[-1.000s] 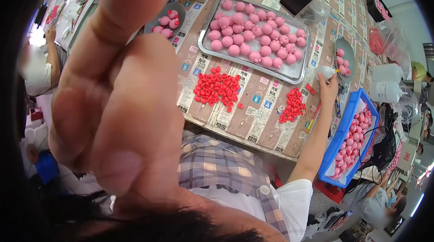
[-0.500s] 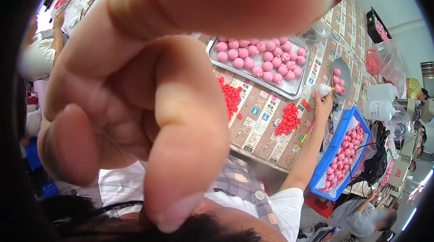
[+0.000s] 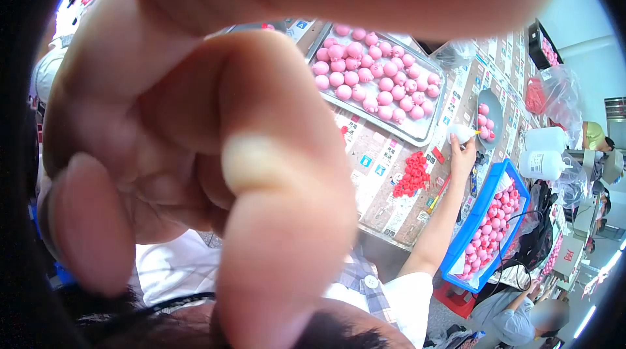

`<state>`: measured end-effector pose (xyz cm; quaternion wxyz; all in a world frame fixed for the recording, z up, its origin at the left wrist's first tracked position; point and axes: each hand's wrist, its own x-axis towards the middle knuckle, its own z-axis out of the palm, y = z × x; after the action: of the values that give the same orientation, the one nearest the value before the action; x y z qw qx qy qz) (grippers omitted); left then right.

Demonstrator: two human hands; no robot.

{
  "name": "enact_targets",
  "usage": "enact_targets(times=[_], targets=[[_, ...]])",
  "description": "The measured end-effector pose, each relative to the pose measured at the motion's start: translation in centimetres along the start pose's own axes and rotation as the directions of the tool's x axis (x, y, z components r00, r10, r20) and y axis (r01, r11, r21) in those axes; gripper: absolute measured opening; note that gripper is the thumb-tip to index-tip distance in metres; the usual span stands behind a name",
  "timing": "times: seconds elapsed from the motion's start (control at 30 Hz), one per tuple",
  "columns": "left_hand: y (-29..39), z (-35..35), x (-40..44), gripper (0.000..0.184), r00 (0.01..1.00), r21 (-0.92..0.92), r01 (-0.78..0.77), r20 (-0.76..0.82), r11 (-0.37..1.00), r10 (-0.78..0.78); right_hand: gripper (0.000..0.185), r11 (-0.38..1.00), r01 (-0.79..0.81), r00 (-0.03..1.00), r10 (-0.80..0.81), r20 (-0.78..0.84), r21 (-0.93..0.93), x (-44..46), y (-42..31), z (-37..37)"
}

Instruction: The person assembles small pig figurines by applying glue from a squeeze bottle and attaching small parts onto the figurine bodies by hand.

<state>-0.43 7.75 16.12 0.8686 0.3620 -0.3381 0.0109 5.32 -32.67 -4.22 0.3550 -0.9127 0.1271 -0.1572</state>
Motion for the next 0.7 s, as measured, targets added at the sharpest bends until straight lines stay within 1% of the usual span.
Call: enact_targets(times=[0.1,0.17,0.27,0.33,0.37,0.43,0.47,0.5,0.53,0.6,0.63,0.67,0.7], targets=[[0.3,0.3,0.3,0.034,1.000,0.017,0.000,0.029,1.000,0.000,0.038,0.999,-0.023,1.000,0.023,-0.002,-0.049,0.0,-0.2,-0.1],[0.5,0.4,0.6,0.033,0.999,0.029,-0.005,0.046,1.000,0.004,0.038,0.998,-0.043,0.999,0.043,-0.010,-0.050,-0.1,-0.4,0.0],[0.7,0.7,1.0,0.032,0.997,0.065,-0.003,0.076,0.998,-0.002,0.038,1.000,-0.030,1.000,0.030,0.007,0.006,0.0,-0.4,0.0],[0.9,0.9,1.4,0.031,0.995,0.098,0.001,0.102,0.995,-0.011,0.038,0.999,-0.040,0.999,0.040,0.004,-0.014,0.0,-0.5,-0.1],[1.0,1.0,1.5,0.031,0.993,0.127,0.004,0.113,0.992,-0.018,0.037,0.999,-0.048,0.999,0.048,0.003,-0.025,0.0,-0.5,-0.1],[1.6,1.1,1.9,0.030,0.991,0.207,0.018,0.125,0.978,-0.044,0.037,1.000,0.005,1.000,-0.005,0.001,0.009,0.4,0.4,0.1],[1.7,1.0,2.1,0.030,0.990,0.263,0.032,0.126,0.964,-0.067,0.037,1.000,0.019,1.000,-0.019,-0.005,0.022,0.3,1.1,0.2],[2.1,0.7,2.4,0.029,0.988,0.352,0.058,0.114,0.934,-0.105,0.037,0.999,0.037,0.999,-0.037,-0.015,-0.006,0.1,0.1,0.1],[2.0,-0.1,2.7,0.029,0.984,0.449,0.105,0.083,0.887,-0.158,0.037,1.000,0.025,1.000,-0.025,-0.005,0.009,0.3,0.9,0.3],[0.1,-2.6,2.2,0.028,0.953,0.666,0.241,-0.024,0.706,-0.303,0.036,1.000,-0.015,1.000,0.015,-0.002,0.014,0.6,1.7,0.2],[-1.5,-4.3,1.3,0.028,0.919,0.756,0.310,-0.083,0.577,-0.386,0.035,0.999,-0.046,0.999,0.046,-0.011,0.006,0.4,1.3,0.2],[-3.6,-6.2,0.0,0.021,0.886,0.832,0.323,-0.099,0.451,-0.452,0.037,1.000,0.001,0.999,0.000,-0.033,0.020,0.2,0.9,0.2],[-5.7,-7.7,-1.2,0.015,0.853,0.894,0.317,-0.122,0.317,-0.507,0.037,0.998,-0.024,0.999,0.025,-0.023,0.054,0.2,0.7,0.2]])
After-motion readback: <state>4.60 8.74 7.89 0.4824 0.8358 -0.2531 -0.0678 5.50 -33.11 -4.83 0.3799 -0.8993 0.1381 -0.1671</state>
